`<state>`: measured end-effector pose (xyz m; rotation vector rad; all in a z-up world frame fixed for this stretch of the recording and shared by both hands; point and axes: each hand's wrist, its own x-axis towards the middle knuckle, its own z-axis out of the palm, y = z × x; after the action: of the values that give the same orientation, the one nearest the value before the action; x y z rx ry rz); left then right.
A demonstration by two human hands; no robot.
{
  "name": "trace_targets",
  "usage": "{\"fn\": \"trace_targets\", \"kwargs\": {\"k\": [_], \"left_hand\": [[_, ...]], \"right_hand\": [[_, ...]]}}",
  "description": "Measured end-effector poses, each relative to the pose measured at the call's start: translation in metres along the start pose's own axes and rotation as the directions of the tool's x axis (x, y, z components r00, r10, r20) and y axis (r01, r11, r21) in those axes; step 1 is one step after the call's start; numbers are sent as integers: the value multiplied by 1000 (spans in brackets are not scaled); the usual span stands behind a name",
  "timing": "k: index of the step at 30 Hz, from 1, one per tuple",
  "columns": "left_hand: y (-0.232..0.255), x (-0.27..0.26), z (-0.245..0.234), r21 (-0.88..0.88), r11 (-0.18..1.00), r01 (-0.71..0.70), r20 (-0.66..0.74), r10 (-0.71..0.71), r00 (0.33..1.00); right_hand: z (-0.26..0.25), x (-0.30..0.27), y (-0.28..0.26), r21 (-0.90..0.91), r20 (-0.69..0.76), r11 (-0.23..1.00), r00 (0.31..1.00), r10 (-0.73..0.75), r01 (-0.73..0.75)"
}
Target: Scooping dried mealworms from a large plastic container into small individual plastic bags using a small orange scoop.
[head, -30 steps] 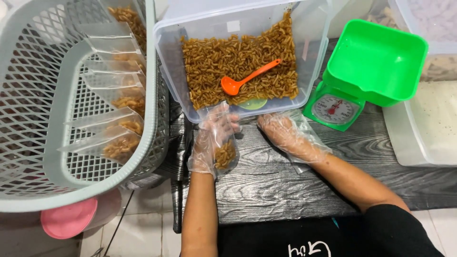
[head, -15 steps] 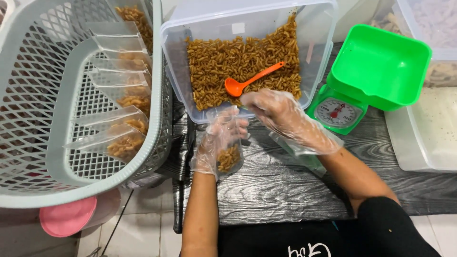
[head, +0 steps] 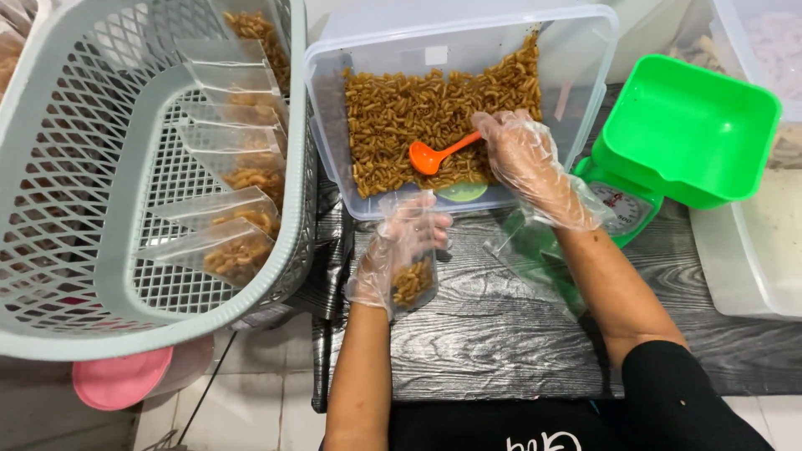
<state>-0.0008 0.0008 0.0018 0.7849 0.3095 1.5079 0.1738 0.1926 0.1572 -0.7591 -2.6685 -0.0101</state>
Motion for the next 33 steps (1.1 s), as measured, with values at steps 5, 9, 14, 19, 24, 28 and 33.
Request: {"fn": "trace_targets", "kwargs": {"k": [5, 9, 14, 19, 24, 28, 33], "left_hand": [[0, 6, 1, 5, 1000, -9, 61, 9, 998], [-6, 13, 45, -49, 999, -1, 196, 10, 980], [-28, 9, 132, -120, 978, 168, 368, -113, 923], [-59, -3, 147, -41, 943, 330, 493, -269, 827], [-19, 1, 153, -97, 910, 404, 545, -291, 787], [-5, 8, 142, -259, 932, 253, 569, -64, 820], [10, 19, 111, -305, 949, 75, 611, 134, 780]], "right_hand": [[-8, 11, -22, 189, 93, 954, 971, 219, -233], [-1, -1, -34, 382, 53, 919, 995, 79, -94], [-7, -23, -63, 593, 25, 769, 949, -313, 238], [5, -39, -97, 738, 486, 671, 744, -459, -69], [41, -24, -131, 681, 452, 710, 658, -602, 182], [87, -24, -140, 557, 445, 741, 620, -647, 374], [243, -49, -111, 609, 227, 685, 739, -634, 401]]}}
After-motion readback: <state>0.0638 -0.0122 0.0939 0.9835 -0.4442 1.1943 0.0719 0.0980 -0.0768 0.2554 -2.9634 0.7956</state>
